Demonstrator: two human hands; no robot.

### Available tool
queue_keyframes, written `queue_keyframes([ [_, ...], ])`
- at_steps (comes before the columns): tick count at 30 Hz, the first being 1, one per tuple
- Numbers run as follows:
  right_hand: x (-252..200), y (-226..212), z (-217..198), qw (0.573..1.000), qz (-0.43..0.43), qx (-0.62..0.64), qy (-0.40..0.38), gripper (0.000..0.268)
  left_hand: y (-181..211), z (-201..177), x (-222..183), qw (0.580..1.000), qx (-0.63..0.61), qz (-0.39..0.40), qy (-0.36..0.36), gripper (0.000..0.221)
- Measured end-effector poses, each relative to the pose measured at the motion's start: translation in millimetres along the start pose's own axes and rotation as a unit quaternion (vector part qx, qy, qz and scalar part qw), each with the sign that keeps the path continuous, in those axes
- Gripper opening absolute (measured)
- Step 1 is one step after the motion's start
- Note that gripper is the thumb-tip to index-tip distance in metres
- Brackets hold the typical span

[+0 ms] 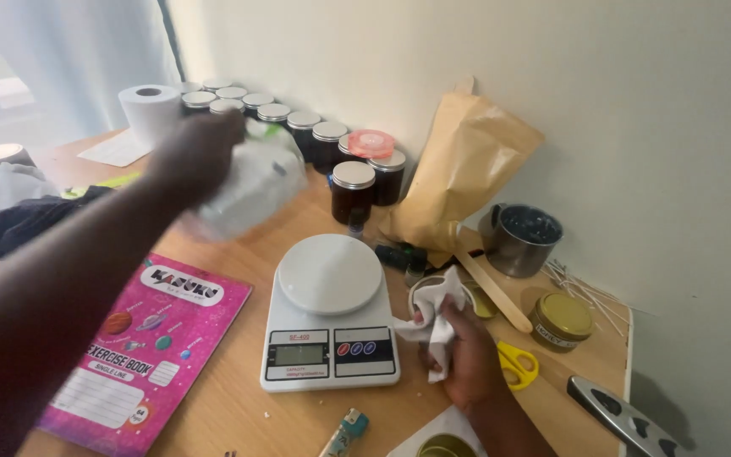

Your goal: Preparing a small metal tin by cutting and applying tape, cleaning it with a cloth, weighing it on a digital scale, and recording data in a notebook.

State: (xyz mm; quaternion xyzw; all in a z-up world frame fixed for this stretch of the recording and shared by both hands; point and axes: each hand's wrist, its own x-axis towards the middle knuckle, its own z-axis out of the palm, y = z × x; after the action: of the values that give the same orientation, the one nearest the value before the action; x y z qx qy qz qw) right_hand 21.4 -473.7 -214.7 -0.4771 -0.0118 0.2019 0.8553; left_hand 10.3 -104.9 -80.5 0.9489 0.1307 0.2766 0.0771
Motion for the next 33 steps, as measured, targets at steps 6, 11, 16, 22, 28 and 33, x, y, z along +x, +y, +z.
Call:
queue_keyframes([
  [6,-25,-19,26,0.966,0.059,-0.235,0.087,0.032,10,56,-17,0.984,0.094,0.148,0.003,0.016],
  [11,14,18,-14,0.996,0.004,-0.077,0.036,0.021,25,71,-15,0.964,0.250,0.045,-0.077,0.023],
  [16,-2,5,-6,0.992,-0.005,-0.121,-0.034,0.006,67,65,-43,0.989,0.144,-0.034,-0.006,0.049],
  [22,2,8,-16,0.987,-0.010,0.065,-0.147,0.035,116,40,-94,0.985,-0.060,-0.157,0.042,0.056],
  [28,-9,-5,-12,0.969,-0.010,0.126,-0.211,0.059,160,21,-142,0.919,-0.281,-0.271,0.059,0.037],
  [33,-20,-13,-7,0.966,-0.082,0.083,-0.232,0.046,196,14,-168,0.845,-0.419,-0.330,0.047,0.025],
])
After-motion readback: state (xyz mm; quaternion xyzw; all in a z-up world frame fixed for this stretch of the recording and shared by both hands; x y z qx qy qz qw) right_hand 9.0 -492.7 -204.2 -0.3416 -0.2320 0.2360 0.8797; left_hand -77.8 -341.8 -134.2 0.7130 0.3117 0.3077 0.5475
